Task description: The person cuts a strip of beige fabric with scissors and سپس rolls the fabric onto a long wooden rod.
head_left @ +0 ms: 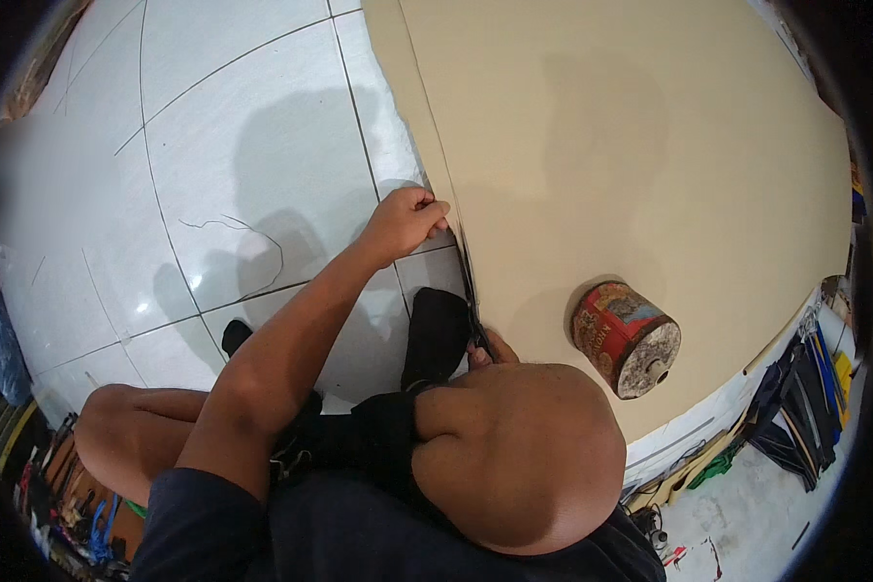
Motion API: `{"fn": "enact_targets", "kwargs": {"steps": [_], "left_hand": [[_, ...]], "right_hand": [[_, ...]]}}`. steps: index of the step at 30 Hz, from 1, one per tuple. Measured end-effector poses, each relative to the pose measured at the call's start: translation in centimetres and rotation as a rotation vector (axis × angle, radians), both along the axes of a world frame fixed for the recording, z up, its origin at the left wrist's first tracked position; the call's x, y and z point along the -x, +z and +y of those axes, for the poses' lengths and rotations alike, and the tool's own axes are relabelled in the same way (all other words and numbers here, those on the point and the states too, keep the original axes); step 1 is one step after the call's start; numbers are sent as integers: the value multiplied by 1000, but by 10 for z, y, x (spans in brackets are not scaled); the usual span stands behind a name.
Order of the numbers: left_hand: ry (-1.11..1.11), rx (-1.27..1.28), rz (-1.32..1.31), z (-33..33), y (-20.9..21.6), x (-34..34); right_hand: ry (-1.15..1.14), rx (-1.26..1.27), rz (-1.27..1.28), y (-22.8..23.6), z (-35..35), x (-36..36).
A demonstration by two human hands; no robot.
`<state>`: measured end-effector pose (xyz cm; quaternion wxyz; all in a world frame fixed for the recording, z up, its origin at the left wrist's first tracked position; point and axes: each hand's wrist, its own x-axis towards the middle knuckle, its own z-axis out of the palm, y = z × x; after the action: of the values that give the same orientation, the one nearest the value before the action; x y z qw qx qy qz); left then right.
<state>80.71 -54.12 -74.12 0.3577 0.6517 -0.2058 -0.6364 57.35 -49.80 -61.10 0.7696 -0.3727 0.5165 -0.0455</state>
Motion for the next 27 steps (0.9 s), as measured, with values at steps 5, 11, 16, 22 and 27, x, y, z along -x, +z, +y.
{"fn": "enact_targets", "kwargs": {"steps": [5,11,16,22,27], "left_hand": [[-84,54,-125,-2,-9,4],[-96,90,-141,5,-14,-2],[-78,97,-148,2,-16,5],[-77,89,-197,2,-17,4],[-25,50,-146,4,-23,7]], "right_hand": [[-4,40,109,-93,37,53],[70,179,165,-88,37,48],[-108,352,280,-101,55,43],[-128,341,168,-88,49,31],[-105,213,143,-81,31,27]]}}
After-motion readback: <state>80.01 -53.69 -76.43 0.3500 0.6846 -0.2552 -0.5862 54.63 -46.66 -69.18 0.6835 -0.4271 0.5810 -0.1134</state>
